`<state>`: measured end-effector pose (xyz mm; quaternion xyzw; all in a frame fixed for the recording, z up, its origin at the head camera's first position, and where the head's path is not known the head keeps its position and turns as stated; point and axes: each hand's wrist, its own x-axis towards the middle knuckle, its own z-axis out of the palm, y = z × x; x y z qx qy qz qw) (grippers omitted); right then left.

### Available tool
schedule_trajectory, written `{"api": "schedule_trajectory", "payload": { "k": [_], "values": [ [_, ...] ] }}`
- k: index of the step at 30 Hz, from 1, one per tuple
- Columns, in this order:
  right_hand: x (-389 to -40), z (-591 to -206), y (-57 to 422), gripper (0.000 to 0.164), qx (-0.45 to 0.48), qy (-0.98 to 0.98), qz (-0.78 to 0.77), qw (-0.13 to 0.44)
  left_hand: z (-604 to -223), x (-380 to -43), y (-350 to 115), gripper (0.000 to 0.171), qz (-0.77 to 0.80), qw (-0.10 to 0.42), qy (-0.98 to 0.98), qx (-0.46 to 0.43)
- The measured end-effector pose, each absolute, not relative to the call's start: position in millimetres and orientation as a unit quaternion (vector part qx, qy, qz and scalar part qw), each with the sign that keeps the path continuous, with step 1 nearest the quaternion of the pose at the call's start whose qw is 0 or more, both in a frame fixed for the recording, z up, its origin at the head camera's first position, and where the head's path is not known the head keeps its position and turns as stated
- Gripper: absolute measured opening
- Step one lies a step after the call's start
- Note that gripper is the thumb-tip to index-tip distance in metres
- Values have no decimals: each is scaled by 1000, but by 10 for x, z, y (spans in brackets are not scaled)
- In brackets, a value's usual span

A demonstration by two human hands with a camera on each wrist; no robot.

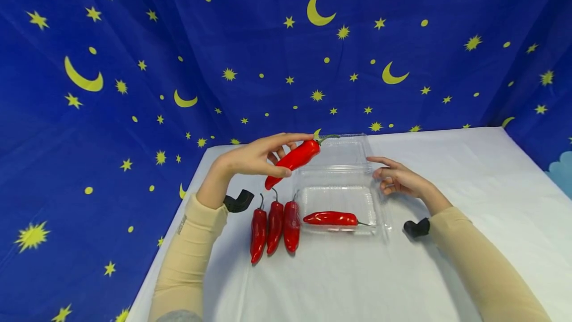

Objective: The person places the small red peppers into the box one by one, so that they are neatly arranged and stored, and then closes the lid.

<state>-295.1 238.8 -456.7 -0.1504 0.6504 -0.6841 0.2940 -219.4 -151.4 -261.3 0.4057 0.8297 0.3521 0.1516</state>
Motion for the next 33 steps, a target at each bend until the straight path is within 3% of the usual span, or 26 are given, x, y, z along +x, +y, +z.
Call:
{"api": "schedule_trajectory", "payload": {
  "k": [33],
  "values": [
    [-2923,-4523,2337,56,-107,673,-673,288,-2722,-2277,-1265,76,345,170,798,464]
  ]
}}
